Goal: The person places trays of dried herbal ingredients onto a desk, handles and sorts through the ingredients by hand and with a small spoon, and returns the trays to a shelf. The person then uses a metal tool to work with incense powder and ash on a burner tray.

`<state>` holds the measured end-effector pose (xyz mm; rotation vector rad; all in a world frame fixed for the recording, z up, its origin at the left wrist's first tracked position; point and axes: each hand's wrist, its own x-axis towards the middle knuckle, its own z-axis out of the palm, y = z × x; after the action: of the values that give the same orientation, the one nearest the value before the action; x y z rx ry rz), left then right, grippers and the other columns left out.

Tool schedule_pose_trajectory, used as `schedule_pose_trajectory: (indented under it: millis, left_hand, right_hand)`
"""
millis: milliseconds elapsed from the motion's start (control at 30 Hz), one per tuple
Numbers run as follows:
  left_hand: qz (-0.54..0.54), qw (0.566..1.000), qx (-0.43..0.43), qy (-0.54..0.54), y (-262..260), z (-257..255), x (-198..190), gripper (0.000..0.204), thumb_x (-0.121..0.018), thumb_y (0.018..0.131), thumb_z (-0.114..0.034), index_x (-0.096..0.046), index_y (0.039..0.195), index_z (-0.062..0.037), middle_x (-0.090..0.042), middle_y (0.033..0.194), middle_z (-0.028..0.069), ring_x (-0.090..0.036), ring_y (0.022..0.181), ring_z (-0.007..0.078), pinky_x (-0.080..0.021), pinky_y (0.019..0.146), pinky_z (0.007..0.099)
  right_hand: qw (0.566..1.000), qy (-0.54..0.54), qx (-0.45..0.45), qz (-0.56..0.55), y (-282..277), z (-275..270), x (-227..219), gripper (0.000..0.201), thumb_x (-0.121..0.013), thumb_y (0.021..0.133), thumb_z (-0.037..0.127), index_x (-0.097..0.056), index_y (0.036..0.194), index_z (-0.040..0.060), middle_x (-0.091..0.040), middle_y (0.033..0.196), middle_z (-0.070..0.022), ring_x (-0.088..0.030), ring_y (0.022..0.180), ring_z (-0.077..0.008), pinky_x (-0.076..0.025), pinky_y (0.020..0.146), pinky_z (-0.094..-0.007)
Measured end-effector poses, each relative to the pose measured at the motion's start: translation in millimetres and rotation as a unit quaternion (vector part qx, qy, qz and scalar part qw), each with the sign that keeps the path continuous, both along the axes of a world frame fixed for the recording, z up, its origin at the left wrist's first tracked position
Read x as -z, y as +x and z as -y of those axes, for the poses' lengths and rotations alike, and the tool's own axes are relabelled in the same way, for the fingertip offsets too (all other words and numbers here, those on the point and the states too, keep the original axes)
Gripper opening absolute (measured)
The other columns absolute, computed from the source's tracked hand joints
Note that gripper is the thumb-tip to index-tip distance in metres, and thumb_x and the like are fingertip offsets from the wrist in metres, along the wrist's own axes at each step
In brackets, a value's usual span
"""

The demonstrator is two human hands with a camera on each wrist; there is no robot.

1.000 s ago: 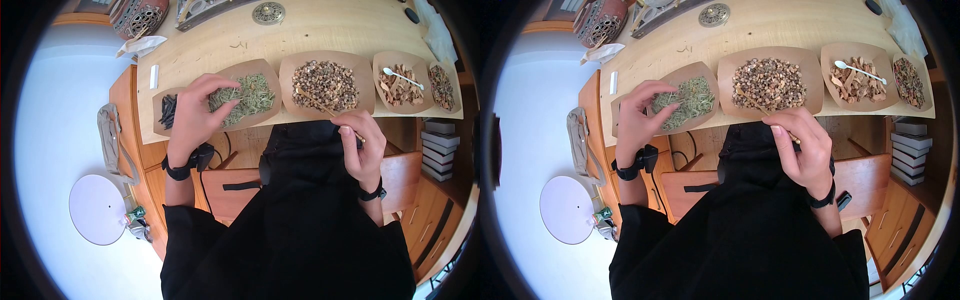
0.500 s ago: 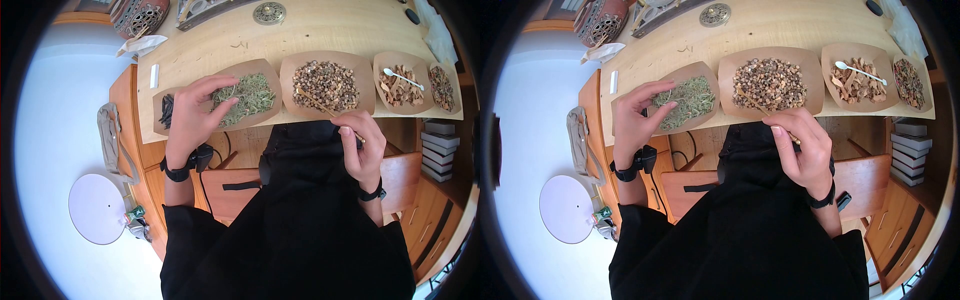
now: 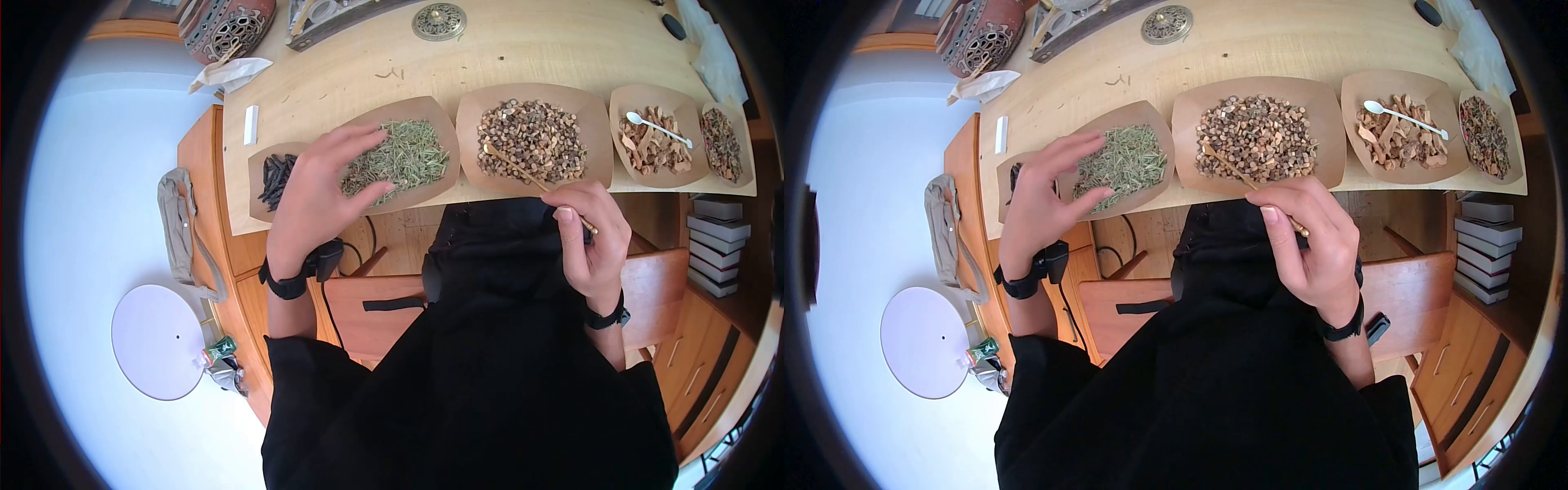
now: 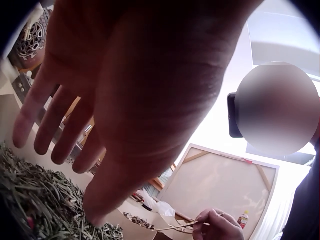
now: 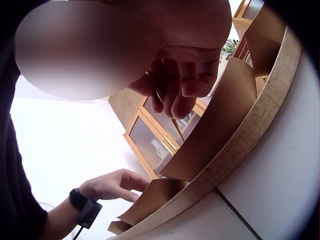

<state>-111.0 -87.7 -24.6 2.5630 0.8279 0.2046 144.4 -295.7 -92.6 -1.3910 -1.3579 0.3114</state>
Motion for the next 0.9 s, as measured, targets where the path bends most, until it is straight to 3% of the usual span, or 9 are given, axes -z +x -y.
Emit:
schedule_pose_trajectory:
  millis: [233, 400, 833, 900]
  left_hand:
    - [-0.053, 0.998, 0.010, -0.029, -9, 0, 2, 0.068, -0.082, 0.076, -0.010, -0.061, 0.140, -0.0092, -0.065, 0.128, 0.0135, -0.064, 0.101, 0.0277, -0.054, 0.086, 0.0376]
    - [-0.024, 0.998, -0.011, -0.048, -5, -3, 9, 0.061, -0.079, 0.075, -0.006, -0.062, 0.134, -0.0103, -0.062, 0.114, 0.0110, -0.062, 0.100, 0.0272, -0.053, 0.084, 0.0350]
    - [-0.001, 0.998, -0.008, -0.068, -5, -11, 16, 0.043, -0.074, 0.075, -0.001, -0.063, 0.116, -0.0067, -0.063, 0.105, 0.0080, -0.060, 0.092, 0.0216, -0.049, 0.075, 0.0320]
    - [0.000, 0.997, -0.028, -0.071, -5, -10, 16, 0.040, -0.072, 0.074, 0.000, -0.065, 0.113, -0.0054, -0.065, 0.103, 0.0080, -0.057, 0.084, 0.0204, -0.048, 0.072, 0.0307]
  right_hand:
    - [1.000, -0.007, 0.001, -0.005, -1, 0, -1, 0.012, -0.064, 0.094, -0.005, -0.072, 0.103, -0.0020, -0.072, 0.095, -0.0156, -0.070, 0.081, -0.0253, -0.056, 0.069, -0.0314]
    - [1.000, -0.009, 0.002, -0.002, -1, 0, 0, 0.013, -0.064, 0.094, -0.005, -0.072, 0.103, -0.0018, -0.072, 0.096, -0.0154, -0.070, 0.082, -0.0252, -0.056, 0.069, -0.0314]
    - [1.000, -0.006, 0.001, 0.006, -1, 0, -1, 0.012, -0.065, 0.093, -0.005, -0.072, 0.103, -0.0017, -0.072, 0.096, -0.0157, -0.071, 0.083, -0.0264, -0.056, 0.070, -0.0323]
    - [1.000, -0.007, 0.001, 0.003, -1, 0, -1, 0.012, -0.065, 0.093, -0.005, -0.072, 0.103, -0.0018, -0.072, 0.096, -0.0156, -0.071, 0.083, -0.0264, -0.056, 0.070, -0.0324]
